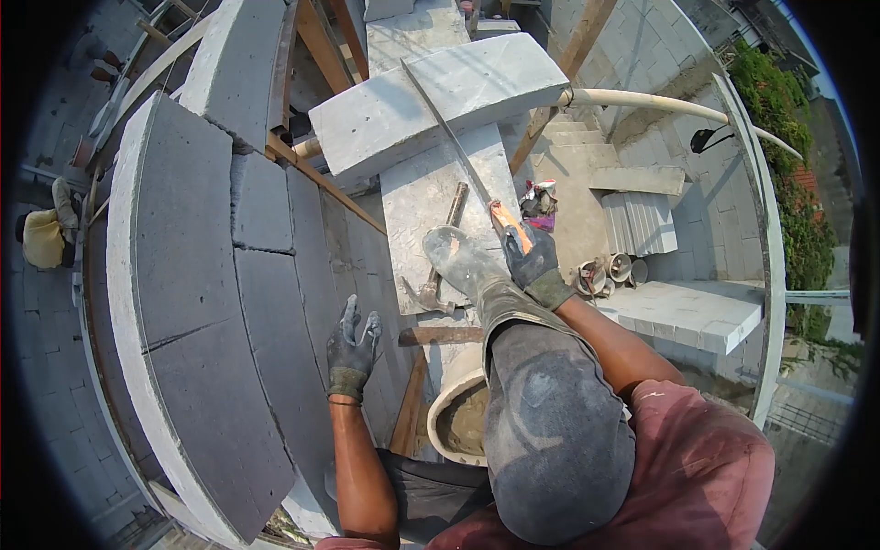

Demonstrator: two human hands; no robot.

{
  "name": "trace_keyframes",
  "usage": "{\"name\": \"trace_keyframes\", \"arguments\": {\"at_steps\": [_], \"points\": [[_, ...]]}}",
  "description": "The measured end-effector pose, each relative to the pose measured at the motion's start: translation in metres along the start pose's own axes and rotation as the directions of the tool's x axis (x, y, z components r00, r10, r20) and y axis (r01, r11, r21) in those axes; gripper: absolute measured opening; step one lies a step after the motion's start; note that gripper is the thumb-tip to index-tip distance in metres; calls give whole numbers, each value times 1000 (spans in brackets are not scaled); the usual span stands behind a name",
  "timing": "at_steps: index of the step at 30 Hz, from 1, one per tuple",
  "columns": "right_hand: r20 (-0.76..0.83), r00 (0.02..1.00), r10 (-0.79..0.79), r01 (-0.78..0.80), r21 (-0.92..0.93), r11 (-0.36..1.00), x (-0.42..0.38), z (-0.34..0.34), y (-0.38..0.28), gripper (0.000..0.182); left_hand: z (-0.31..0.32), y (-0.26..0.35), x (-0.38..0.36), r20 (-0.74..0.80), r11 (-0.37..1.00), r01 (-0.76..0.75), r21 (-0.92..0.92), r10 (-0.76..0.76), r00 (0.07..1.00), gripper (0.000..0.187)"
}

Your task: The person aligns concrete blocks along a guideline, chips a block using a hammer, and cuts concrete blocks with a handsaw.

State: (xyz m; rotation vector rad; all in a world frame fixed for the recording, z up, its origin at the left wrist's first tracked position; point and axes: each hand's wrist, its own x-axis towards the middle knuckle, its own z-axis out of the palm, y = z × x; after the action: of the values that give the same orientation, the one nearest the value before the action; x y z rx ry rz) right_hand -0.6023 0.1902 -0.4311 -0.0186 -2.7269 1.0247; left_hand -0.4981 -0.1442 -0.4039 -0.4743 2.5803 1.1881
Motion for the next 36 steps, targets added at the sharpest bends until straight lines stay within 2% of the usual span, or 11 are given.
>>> {"name": "trace_keyframes", "arguments": {"at_steps": [4, 12, 15, 19, 21, 22, 26, 27, 28, 32, 36], "points": [[-61, 993, -98, 97, -25, 995, 24, 22, 5, 29, -2, -10, -3, -26, 995, -13, 102, 16, 1000, 56], [31, 985, 169, -172, 171, 970, 46, 11, -9, 28, 1, 15, 4, 14, 1000, -9, 22, 9, 1000, 59], [-46, 997, -58, 62, 108, 992, -17, -13, 4, 25, 5, 6, 7, 1, 1000, -16, -1, 16, 1000, 59], [-37, 999, 28, -27, 36, 999, 48, 12, -4, 32, 11, -12, 1, -16, 999, -25, 40, 26, 1000, 59], [289, 886, 362, -450, 352, 821, 122, 2, -47, 38, 12, -7, 4, -10, 999, -45, 6, 45, 999, 59], [291, 882, 372, -460, 351, 816, 132, 15, -40, 38, 12, -6, 4, 0, 998, -59, -27, 59, 998, 58], [252, 905, 343, -390, 166, 906, 105, -18, -62, 40, 8, 20, 14, -7, 997, -59, 56, 59, 998, 57], [-4, 999, -43, 42, -124, 991, 80, 15, -9, 34, 9, 20, 13, -9, 997, -52, 49, 53, 999, 57], [-38, 994, -105, 104, -25, 994, 43, 9, -4, 29, 10, 13, 4, -1, 999, -28, 45, 28, 1000, 57], [78, 996, 37, -35, -33, 999, 10, -9, -10, 29, 9, -10, -4, 3, 1000, -26, -1, 26, 1000, 57], [-1, 986, 164, -164, 50, 985, 129, 41, -28, 37, 8, -14, 4, -39, 999, -26, 26, 27, 999, 56]]}}
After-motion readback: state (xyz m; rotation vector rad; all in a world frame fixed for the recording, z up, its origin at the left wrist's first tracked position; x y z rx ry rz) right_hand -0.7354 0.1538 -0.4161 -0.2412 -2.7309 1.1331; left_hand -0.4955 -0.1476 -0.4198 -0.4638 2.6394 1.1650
